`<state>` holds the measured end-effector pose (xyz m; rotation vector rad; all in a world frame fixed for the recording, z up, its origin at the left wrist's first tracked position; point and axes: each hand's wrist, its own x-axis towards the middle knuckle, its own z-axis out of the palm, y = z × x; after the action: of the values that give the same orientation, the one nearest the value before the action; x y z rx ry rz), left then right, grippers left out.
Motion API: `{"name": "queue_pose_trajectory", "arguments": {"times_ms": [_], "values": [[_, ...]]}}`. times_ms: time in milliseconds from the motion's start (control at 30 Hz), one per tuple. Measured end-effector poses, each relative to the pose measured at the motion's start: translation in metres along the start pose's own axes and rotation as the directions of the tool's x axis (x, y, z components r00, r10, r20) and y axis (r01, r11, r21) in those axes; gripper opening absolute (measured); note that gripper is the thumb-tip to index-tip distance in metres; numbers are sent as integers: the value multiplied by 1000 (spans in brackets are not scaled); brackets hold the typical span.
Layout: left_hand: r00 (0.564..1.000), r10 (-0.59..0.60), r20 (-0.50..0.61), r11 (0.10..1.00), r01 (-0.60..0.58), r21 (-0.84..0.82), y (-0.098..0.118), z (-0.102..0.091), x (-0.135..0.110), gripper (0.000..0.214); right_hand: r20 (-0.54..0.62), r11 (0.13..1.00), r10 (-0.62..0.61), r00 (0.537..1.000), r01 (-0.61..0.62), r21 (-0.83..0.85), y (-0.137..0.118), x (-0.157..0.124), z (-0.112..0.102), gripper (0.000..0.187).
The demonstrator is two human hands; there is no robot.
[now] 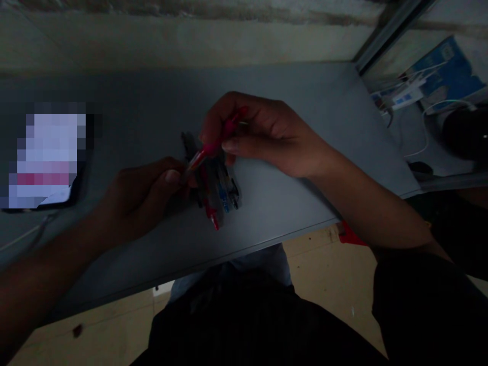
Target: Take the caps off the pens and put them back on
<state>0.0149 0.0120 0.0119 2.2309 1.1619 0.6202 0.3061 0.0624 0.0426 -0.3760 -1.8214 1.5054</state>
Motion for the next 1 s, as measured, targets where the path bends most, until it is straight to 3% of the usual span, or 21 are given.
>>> {"name": "queue_pose_trajectory", "arguments": {"times_ms": [133,267,467,600,633,733,833,933,1000], "values": [[996,86,-20,995,-87,-46,-8,0,-1,39,-31,1000,6,1000,-6,-1,-2,1,-2,17],[997,72,-2,997,-72,-21,-9,-1,0,37,-60,995,55,997,-60,-76,-1,1,-3,14],[1000,15,14,1000,-15,2,-4,-1,0,40,-19,992,-122,992,121,-27,9,1,2,8],[999,31,16,999,-30,-24,-7,2,0,49,-49,975,-213,976,215,58,11,4,-1,16],[999,32,19,999,-32,-17,-8,2,0,49,-13,983,-177,984,177,51,9,4,-2,19],[999,31,8,999,-31,-10,-12,3,-1,47,-66,999,-35,997,35,6,-3,2,-2,16],[1000,14,8,1000,-13,-19,-15,2,-3,46,-133,998,19,991,-27,-52,-10,0,1,12],[1000,-6,18,1000,6,-18,-15,1,-5,45,-175,996,-29,984,13,-90,-7,1,3,12],[1000,-10,10,999,11,-30,-14,1,-5,44,-189,993,-92,978,77,-87,-1,2,2,24]]}}
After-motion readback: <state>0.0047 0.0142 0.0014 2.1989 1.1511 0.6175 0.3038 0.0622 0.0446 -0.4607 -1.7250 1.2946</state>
